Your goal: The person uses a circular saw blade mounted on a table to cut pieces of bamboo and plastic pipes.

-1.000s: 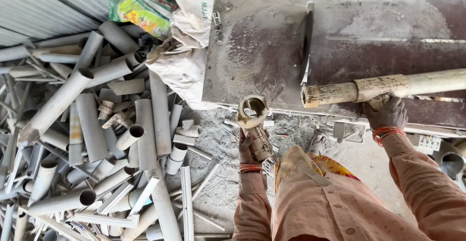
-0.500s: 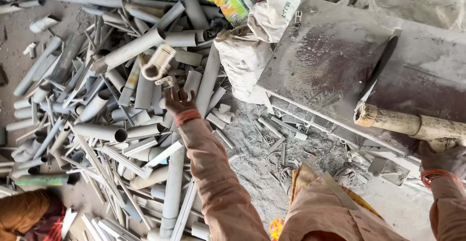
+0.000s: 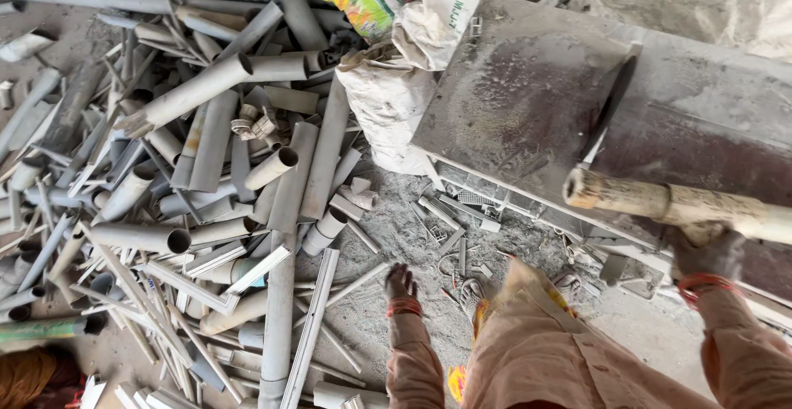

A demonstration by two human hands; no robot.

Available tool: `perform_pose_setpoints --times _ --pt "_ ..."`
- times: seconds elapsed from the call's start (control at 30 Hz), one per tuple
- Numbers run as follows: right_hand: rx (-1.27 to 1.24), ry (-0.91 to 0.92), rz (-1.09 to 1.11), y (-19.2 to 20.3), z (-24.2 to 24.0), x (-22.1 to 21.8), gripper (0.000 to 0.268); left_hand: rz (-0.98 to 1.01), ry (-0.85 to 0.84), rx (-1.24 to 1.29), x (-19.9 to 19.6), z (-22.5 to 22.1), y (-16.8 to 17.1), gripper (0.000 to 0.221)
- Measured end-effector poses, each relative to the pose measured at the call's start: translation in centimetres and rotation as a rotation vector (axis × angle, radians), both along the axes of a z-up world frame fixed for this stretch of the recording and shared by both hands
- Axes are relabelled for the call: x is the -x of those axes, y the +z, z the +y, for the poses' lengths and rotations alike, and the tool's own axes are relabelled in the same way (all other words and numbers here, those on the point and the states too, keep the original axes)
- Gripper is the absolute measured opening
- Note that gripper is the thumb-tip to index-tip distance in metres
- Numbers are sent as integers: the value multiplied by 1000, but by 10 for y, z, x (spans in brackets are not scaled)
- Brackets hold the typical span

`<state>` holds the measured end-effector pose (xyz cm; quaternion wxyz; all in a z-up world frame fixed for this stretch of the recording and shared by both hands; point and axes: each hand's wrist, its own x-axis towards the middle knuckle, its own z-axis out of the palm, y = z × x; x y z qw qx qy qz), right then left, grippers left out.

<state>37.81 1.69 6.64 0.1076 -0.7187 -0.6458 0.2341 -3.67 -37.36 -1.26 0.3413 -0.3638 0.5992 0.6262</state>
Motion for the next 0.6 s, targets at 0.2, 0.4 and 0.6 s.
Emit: perform_pose_setpoints --times 0.2,0.4,0.6 --pt "-58 71 143 -35 -17 73 82 340 -62 16 49 63 19 24" --pt "68 -53 126 -44 -36 135 78 662 -503 -94 34 152 25 25" --pt "139 80 -65 -27 -28 116 77 1125 -1157 51 -2 208 50 44"
